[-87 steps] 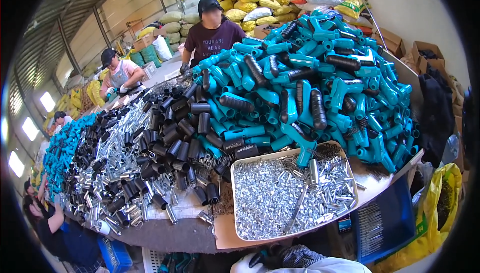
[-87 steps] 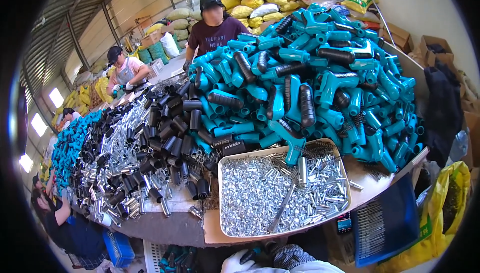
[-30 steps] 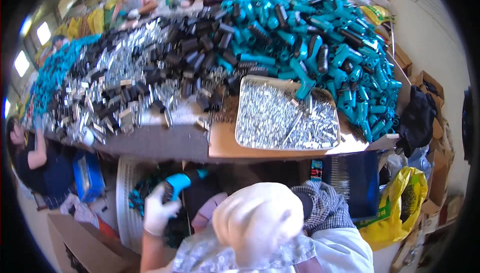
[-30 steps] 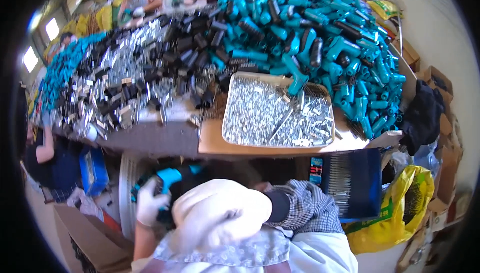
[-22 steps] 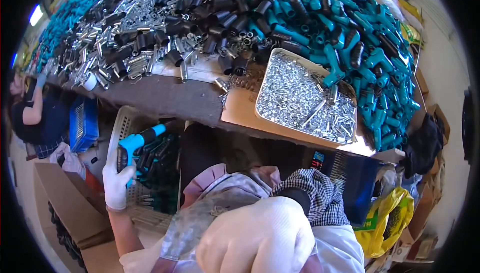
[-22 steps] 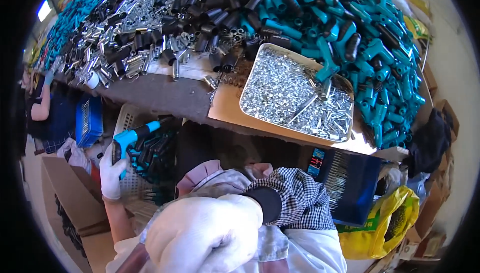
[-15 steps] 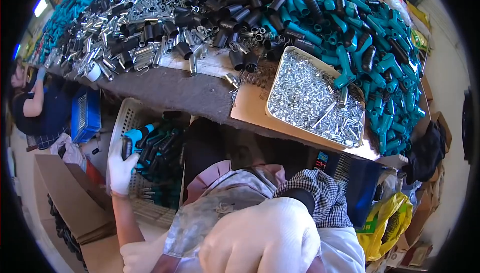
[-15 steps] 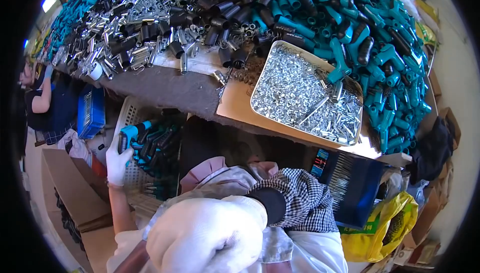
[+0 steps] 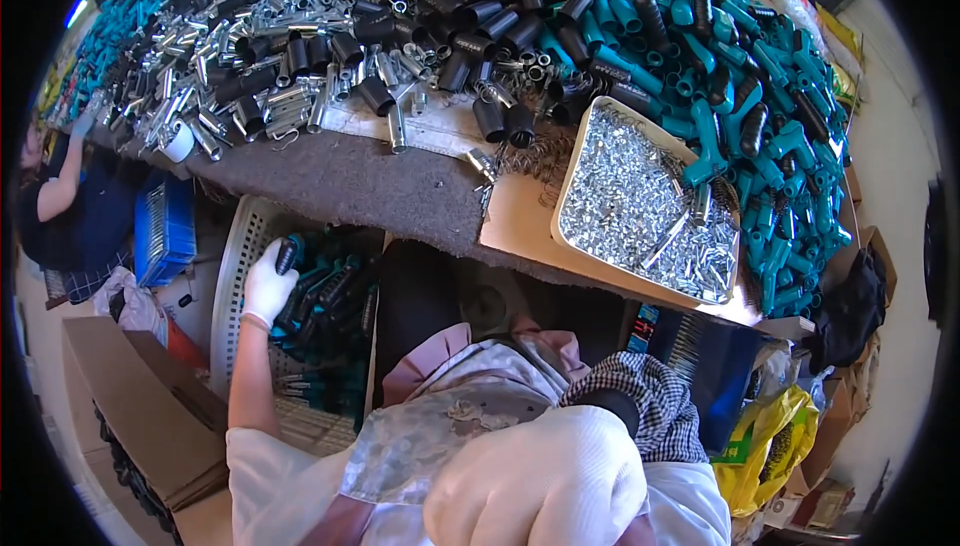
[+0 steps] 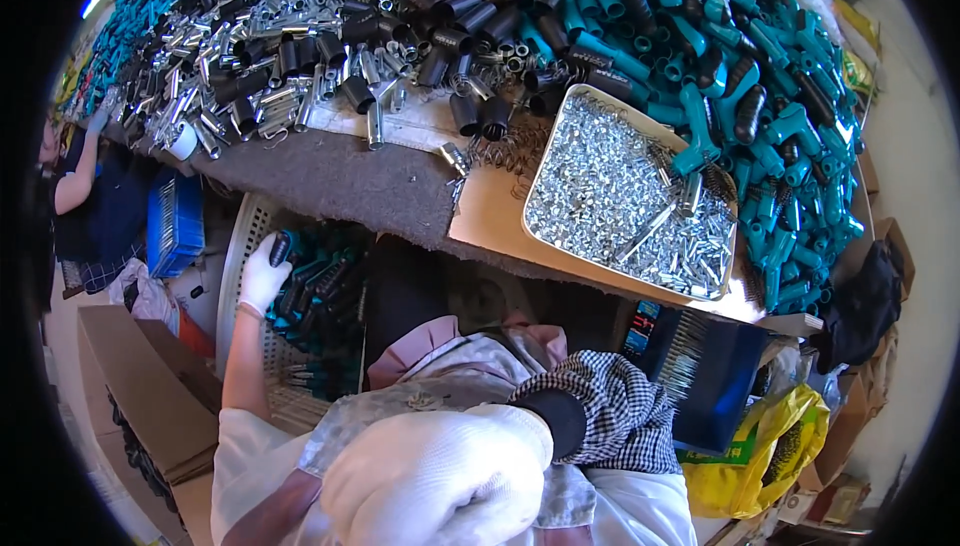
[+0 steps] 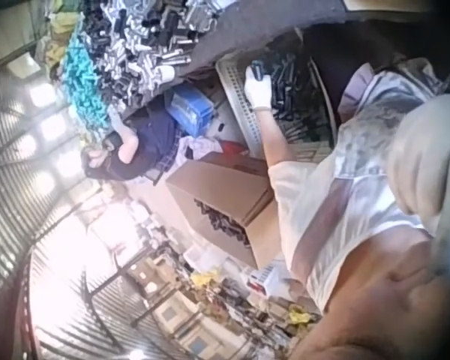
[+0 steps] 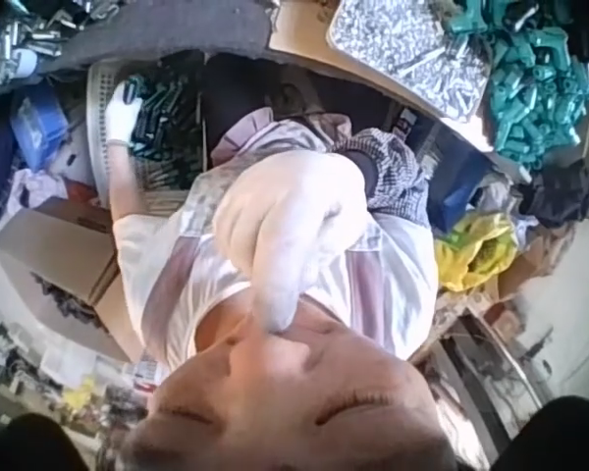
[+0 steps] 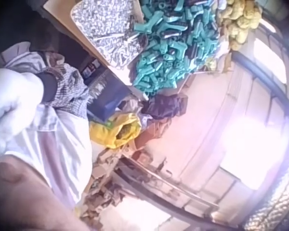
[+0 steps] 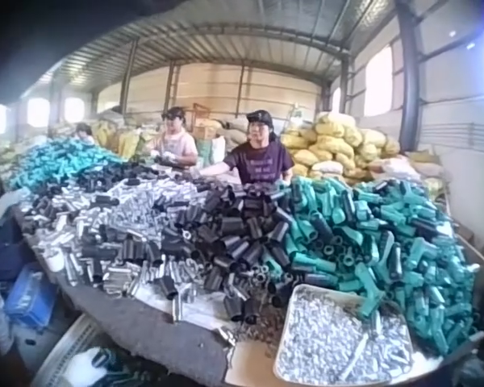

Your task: Assembling small hardware components using metal pins, springs, and plastic handles.

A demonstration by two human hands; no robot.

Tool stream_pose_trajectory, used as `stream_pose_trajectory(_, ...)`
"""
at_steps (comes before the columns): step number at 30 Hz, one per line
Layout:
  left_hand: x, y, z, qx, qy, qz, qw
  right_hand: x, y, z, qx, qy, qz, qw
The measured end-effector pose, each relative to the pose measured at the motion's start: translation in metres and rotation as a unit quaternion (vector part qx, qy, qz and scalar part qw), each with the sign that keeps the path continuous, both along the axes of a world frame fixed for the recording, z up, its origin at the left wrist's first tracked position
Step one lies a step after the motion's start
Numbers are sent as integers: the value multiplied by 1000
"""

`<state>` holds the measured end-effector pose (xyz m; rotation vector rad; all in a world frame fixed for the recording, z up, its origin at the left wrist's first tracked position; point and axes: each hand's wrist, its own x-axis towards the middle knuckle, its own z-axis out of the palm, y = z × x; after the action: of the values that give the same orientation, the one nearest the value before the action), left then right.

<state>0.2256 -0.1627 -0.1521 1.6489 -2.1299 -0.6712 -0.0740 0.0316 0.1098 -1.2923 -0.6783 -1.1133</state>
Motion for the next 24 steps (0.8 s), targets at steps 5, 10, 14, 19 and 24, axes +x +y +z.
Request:
stream_pose_trajectory(5, 62, -49, 4, 3, -2, -15, 1000, 19, 8, -13, 43, -41, -1, 998)
stream_pose_trajectory(10, 95, -65, 2, -94, -150, -58, 983, 20, 0, -21, 39, -42, -6, 998)
stream_pose_trajectory(14, 136, -54, -89, 64, -487, -26, 871, 14, -22, -16, 23, -1, 8, 1000)
stream_pose_trajectory(19, 219, -22, -160, 153, -527, 74, 833, 26, 4, -14, 44, -68, -6, 997)
stream_pose_trajectory(24, 93, -54, -105, 173, -402, 19, 899, -1, -16, -21, 25, 34, -30, 999)
